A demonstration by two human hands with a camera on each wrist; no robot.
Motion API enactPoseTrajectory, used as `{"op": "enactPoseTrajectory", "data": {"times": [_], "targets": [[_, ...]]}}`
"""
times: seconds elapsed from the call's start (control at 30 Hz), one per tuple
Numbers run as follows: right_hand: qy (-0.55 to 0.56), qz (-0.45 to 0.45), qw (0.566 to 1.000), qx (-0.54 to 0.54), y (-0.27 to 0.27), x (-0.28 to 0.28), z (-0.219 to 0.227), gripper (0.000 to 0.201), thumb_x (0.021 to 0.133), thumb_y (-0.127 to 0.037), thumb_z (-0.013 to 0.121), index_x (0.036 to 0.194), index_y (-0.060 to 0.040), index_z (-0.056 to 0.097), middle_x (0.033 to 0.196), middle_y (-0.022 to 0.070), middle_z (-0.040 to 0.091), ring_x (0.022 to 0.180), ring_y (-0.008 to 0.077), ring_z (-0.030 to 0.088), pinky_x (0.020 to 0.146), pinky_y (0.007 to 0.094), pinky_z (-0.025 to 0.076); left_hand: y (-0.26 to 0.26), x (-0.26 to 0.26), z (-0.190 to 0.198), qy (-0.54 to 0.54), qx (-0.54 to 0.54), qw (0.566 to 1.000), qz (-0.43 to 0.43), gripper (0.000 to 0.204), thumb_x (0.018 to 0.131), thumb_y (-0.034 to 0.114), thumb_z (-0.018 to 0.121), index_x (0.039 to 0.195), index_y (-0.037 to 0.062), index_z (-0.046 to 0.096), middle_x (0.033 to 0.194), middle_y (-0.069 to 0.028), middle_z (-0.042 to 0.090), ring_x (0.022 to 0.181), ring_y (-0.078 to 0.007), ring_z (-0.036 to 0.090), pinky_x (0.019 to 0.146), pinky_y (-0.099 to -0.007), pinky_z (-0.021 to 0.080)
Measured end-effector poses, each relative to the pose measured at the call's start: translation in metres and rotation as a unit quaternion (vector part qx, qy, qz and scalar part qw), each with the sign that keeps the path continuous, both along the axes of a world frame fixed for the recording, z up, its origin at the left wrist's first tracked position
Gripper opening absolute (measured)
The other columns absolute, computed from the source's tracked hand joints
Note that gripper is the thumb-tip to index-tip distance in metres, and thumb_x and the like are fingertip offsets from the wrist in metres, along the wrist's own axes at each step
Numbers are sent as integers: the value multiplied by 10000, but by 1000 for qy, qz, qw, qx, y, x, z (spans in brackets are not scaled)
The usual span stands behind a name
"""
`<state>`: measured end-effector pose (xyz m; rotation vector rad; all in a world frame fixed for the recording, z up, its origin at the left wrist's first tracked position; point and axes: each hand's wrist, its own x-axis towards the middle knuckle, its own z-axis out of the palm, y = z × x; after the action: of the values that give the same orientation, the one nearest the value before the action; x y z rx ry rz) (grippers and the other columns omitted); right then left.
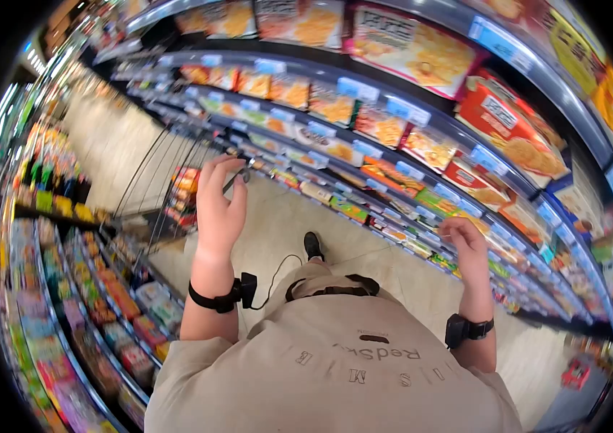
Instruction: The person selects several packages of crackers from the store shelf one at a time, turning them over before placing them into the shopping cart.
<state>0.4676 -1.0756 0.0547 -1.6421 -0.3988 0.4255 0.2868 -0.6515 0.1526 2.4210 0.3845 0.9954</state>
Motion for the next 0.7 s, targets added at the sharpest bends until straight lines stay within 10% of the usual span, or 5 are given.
{"op": "enactPoseTrajectory", "data": {"times": [0.7], "targets": [[6,198,980,1,245,-69,-16,196,1022,-41,531,1183,-14,639,1091,78,710,1000,161,668,877,306,521,155,-272,-20,-18,-25,959,283,215,880,-46,582,1078,-3,652,1081,-147,649,1055,-316,630,958,-361,477]]}}
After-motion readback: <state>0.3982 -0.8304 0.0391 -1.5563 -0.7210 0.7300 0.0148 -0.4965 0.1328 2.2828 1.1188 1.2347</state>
